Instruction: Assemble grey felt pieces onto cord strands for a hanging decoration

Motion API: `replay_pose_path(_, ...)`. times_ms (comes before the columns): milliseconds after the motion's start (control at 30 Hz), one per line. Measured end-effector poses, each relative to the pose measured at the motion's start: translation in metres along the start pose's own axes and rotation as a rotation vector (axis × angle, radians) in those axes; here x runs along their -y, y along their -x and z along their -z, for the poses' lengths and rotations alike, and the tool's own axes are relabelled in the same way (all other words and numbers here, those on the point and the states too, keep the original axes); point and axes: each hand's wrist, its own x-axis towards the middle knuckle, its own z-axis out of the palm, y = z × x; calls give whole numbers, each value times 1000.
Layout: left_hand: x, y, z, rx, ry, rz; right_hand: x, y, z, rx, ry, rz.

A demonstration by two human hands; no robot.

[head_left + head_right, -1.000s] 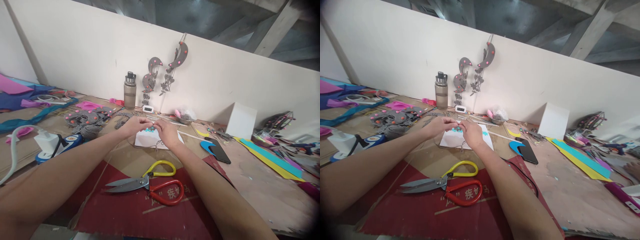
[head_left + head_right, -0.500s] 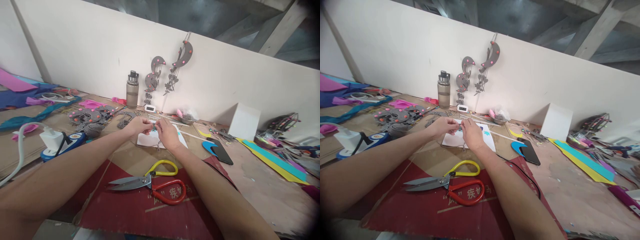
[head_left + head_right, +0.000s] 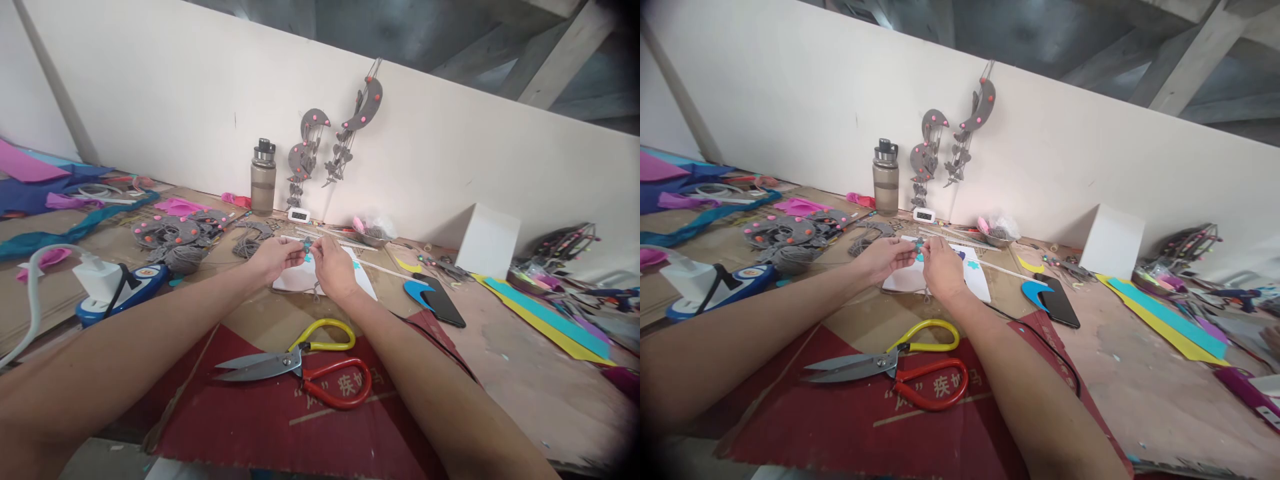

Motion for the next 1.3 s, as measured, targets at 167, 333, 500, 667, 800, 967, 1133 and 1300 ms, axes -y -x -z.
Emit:
replay_pose_path(167, 6, 1, -3, -75, 27, -69, 0, 0, -3, -13, 30, -19)
replay_pose_path(333, 9, 2, -6, -69, 53, -116, 2, 0, -4, 12, -15, -91)
replay_pose_path(500, 9, 5, -9, -62, 87, -102, 1, 0, -6, -7, -138, -132)
replay_pose_path(667, 9, 7, -10, -62, 114, -109, 0, 0, -6, -37, -214, -142)
replay_pose_path(800, 9, 9, -12, -27, 92, -121, -1, 0, -7, -44, -237, -157)
replay_pose_path(967, 9, 10, -13, -7, 97, -123, -3, 0, -7, -62, -265, -157)
replay_pose_path(1133, 8, 12, -13, -1, 19, -115, -1, 0, -6, -71, -277, -159)
replay_pose_path(1300, 9, 12, -13, -15, -49, -118, -1, 0, -6, -96, -331, -162)
